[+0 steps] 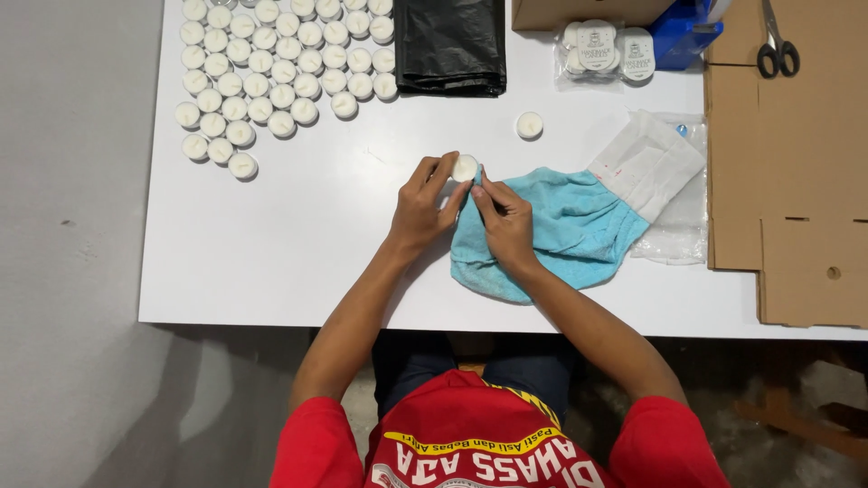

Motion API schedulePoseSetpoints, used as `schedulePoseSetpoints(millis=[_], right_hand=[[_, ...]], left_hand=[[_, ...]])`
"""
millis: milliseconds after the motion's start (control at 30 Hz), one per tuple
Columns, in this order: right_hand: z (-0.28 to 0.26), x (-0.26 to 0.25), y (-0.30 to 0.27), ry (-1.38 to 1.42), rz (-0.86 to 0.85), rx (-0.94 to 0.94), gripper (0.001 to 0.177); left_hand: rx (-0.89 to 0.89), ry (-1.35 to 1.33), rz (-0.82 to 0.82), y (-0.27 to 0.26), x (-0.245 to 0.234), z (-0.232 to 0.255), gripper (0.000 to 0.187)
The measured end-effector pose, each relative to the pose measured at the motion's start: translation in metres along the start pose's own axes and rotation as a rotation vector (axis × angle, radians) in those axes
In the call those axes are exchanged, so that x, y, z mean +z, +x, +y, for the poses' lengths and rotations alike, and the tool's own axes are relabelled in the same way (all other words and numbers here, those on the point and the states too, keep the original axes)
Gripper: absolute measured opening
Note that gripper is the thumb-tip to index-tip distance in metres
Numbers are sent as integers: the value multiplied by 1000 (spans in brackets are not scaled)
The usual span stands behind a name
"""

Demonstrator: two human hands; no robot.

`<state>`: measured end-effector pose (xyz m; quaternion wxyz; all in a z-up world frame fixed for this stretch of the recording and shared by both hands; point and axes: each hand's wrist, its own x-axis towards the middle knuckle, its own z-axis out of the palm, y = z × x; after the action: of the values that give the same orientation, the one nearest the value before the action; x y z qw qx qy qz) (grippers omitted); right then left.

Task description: Cleaning individual candle bases with a cloth and placing them into a plastic bag for packaging.

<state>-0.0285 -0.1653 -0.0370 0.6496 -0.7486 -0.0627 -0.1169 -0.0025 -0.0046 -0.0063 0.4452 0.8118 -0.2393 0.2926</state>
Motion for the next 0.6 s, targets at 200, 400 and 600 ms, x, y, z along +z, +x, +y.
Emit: schedulePoseSetpoints(millis=[200, 400, 600], right_hand=[[3, -1, 0, -16, -43, 26, 33], [-40, -4, 8, 37, -86, 107, 38], [-14, -5, 0, 6, -83, 114, 18]], left_hand=[[-9, 29, -30, -2, -1, -5, 43], [-43, 3, -76, -2, 0, -3, 42], [-92, 83, 128, 24, -29, -11, 38]])
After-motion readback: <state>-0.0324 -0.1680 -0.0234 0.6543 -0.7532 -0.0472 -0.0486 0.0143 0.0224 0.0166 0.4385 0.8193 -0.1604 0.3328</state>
